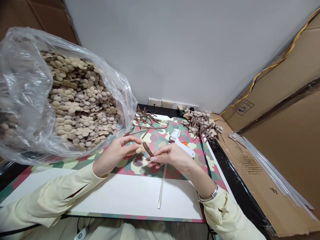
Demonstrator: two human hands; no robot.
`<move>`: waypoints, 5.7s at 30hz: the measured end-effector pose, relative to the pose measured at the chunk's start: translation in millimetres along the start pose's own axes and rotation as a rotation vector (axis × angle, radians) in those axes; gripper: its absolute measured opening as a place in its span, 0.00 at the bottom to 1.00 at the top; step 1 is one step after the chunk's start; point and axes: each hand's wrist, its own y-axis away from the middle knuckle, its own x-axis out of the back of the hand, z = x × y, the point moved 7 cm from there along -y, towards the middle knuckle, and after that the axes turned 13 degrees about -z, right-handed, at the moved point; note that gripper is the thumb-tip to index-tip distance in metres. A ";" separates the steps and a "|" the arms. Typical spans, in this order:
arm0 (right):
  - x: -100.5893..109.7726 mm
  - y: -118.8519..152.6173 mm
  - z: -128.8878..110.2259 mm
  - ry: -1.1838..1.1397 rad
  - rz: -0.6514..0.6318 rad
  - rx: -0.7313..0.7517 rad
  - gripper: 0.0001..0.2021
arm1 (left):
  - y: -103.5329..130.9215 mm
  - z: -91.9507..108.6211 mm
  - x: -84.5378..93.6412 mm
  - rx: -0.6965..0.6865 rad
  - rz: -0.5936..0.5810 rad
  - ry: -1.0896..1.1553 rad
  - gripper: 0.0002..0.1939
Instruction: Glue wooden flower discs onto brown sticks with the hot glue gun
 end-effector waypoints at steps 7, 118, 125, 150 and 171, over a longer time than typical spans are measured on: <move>-3.7 1.7 -0.2 0.028 -0.067 -0.052 0.11 | 1.3 1.0 -0.3 -0.012 -0.016 -0.050 0.12; 7.0 11.3 -28.8 0.251 0.206 0.215 0.17 | 5.8 18.1 -0.3 -0.084 -0.080 -0.187 0.14; -7.8 14.1 -42.0 0.608 0.371 0.387 0.09 | 7.2 17.6 -10.4 -0.176 -0.076 -0.192 0.14; 1.2 18.5 -41.1 0.436 0.537 0.482 0.13 | -5.6 -13.1 -32.7 -0.041 -0.321 0.647 0.21; 19.0 29.5 -49.5 0.277 0.515 0.426 0.12 | 1.6 -26.5 -43.7 0.176 -0.436 0.237 0.22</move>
